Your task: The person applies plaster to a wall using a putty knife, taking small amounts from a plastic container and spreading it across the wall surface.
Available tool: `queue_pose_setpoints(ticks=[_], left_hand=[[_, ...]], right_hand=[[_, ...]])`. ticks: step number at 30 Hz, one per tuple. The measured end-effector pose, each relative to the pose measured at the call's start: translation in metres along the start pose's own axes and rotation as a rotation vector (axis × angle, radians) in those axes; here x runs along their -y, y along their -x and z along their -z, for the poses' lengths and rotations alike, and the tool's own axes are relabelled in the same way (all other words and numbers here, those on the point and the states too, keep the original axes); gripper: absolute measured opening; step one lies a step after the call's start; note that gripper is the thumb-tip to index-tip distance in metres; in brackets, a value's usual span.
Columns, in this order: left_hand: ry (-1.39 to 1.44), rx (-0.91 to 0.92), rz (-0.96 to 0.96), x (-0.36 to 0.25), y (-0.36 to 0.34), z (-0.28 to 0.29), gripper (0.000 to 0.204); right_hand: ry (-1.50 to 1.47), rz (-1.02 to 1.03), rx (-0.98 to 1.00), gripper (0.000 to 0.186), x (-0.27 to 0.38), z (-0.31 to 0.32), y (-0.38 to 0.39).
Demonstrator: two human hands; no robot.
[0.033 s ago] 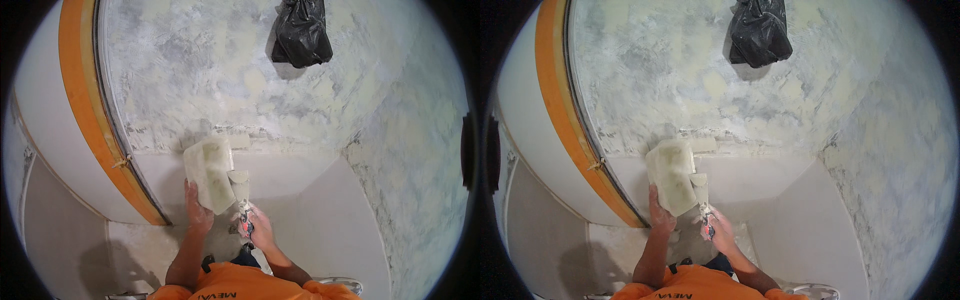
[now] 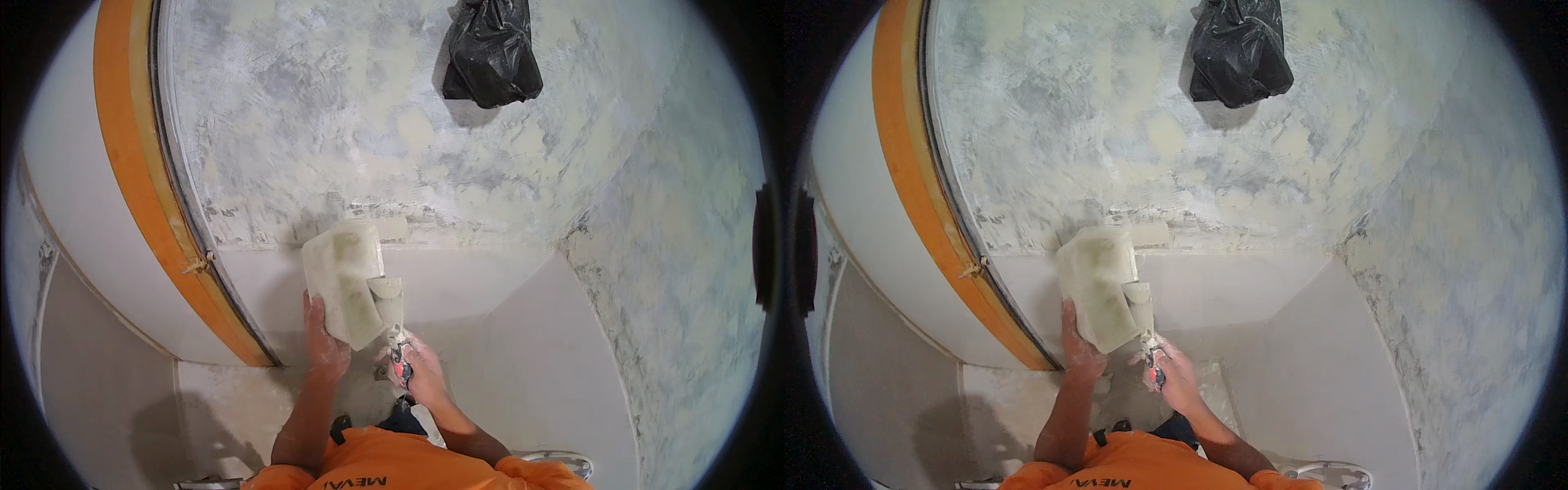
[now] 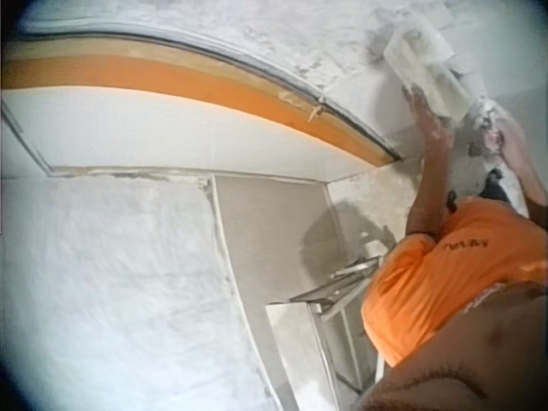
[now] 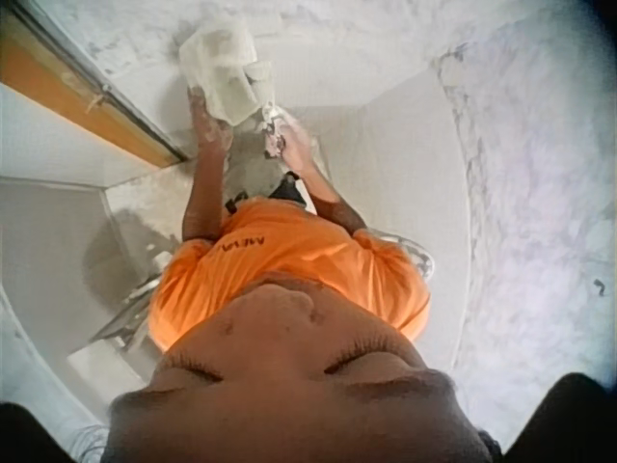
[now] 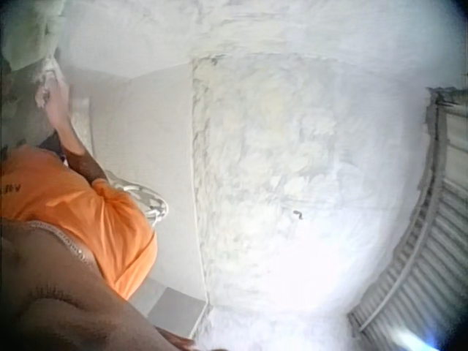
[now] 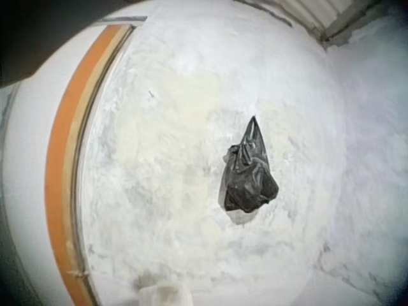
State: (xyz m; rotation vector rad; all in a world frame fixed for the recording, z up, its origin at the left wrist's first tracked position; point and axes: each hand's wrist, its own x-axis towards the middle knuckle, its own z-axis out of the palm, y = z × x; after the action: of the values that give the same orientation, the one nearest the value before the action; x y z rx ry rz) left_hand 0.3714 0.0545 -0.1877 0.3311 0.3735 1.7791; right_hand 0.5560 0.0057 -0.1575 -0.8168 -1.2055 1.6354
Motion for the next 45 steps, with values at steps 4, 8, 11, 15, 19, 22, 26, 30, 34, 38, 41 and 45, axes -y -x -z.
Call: queue_pose_setpoints(ticks=[4,8,11,15,19,22,26,30,34,38,41,45], left_hand=[[-0.107,0.079,0.000,0.010,0.004,0.000,0.058],[0.001,0.006,-0.020,0.012,0.010,-0.014,0.053],[-0.017,0.004,-0.039,0.015,0.012,-0.013,0.050],[-0.096,-0.025,-0.047,0.018,0.018,-0.019,0.049],[-0.261,-0.013,-0.080,0.016,0.023,-0.032,0.060],[-0.195,-0.068,-0.047,0.022,0.016,-0.025,0.061],[-0.151,-0.085,-0.067,0.030,0.017,-0.035,0.061],[-0.106,-0.012,-0.036,0.039,0.017,-0.032,0.063],[-0.156,-0.024,0.047,0.044,0.021,-0.022,0.062],[-0.337,0.138,-0.014,0.049,0.027,-0.025,0.059],[-0.187,0.033,0.015,0.042,0.034,-0.047,0.060],[-0.047,0.055,0.075,0.051,0.022,-0.013,0.065]], right_hand=[[0.096,0.040,-0.014,0.046,-0.007,0.004,0.007],[-0.039,0.068,-0.118,0.046,-0.008,0.003,0.013],[0.023,0.099,-0.176,0.043,0.004,0.000,0.012],[0.036,0.121,-0.135,0.045,-0.002,0.011,0.012],[0.052,0.107,-0.151,0.044,0.003,0.007,0.012],[0.067,0.070,-0.202,0.042,-0.001,0.010,0.013],[0.138,0.158,-0.217,0.040,-0.001,0.012,0.011],[0.230,0.145,-0.297,0.040,0.000,0.013,0.013],[0.428,0.064,-0.240,0.039,0.006,0.013,0.020],[0.387,0.202,-0.308,0.039,-0.008,0.004,0.027],[0.289,0.294,-0.445,0.038,-0.011,0.003,0.027],[0.227,0.250,-0.433,0.037,-0.004,0.010,0.027]])
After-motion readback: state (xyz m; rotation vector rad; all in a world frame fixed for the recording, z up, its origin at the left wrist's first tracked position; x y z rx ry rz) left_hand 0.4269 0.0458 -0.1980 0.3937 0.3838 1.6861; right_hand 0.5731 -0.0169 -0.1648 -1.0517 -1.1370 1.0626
